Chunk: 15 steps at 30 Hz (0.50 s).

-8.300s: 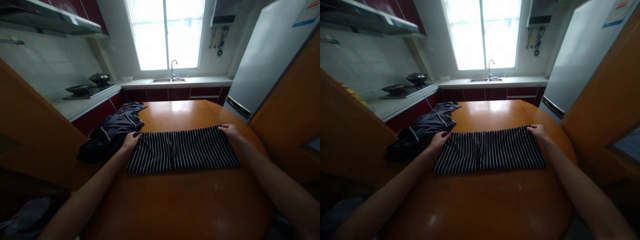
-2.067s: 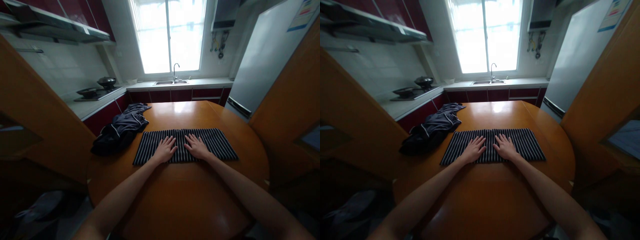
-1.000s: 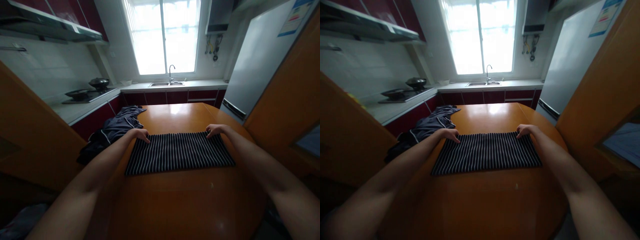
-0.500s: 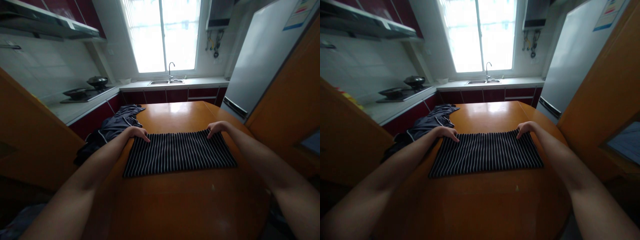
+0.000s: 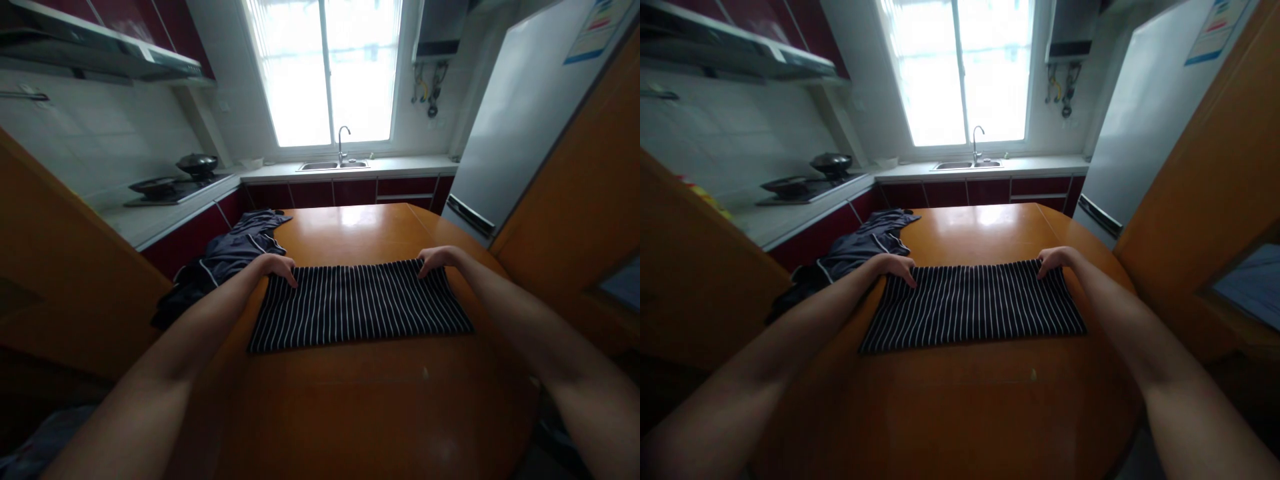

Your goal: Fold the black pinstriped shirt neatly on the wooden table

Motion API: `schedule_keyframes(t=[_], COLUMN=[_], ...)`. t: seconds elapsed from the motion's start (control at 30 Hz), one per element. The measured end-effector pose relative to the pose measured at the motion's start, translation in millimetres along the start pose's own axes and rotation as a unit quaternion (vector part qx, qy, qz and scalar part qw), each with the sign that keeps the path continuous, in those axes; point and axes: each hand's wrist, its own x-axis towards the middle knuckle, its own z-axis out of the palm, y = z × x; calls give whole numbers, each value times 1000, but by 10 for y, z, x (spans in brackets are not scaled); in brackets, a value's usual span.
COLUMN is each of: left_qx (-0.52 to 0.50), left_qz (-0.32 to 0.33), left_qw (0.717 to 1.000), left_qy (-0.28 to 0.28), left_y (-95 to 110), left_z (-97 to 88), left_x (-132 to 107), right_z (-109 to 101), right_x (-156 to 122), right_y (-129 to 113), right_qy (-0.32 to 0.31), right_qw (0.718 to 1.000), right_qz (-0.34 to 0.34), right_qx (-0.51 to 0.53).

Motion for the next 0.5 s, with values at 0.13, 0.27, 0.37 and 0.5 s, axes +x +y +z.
schedule_keyframes(t=[0.13, 0.27, 0.37, 0.5], left_qx=[4, 19, 28, 59], left_qz=[1, 6, 11, 51], left_qw=[1000, 999, 997, 973], left_qy=[8, 39, 77, 217], left_y=[17, 32, 36, 64], left_z=[10, 41, -51, -404], left_x=[-50, -69, -87, -217], right_z=[3, 9, -63, -365], right_x=[11, -10, -64, -192], right_y=[12, -1, -58, -199], right_qy=[18, 30, 53, 144], right_qw=[1000, 999, 998, 987], right_qz=[-11, -19, -31, -67], right_qx=[-15, -10, 5, -8])
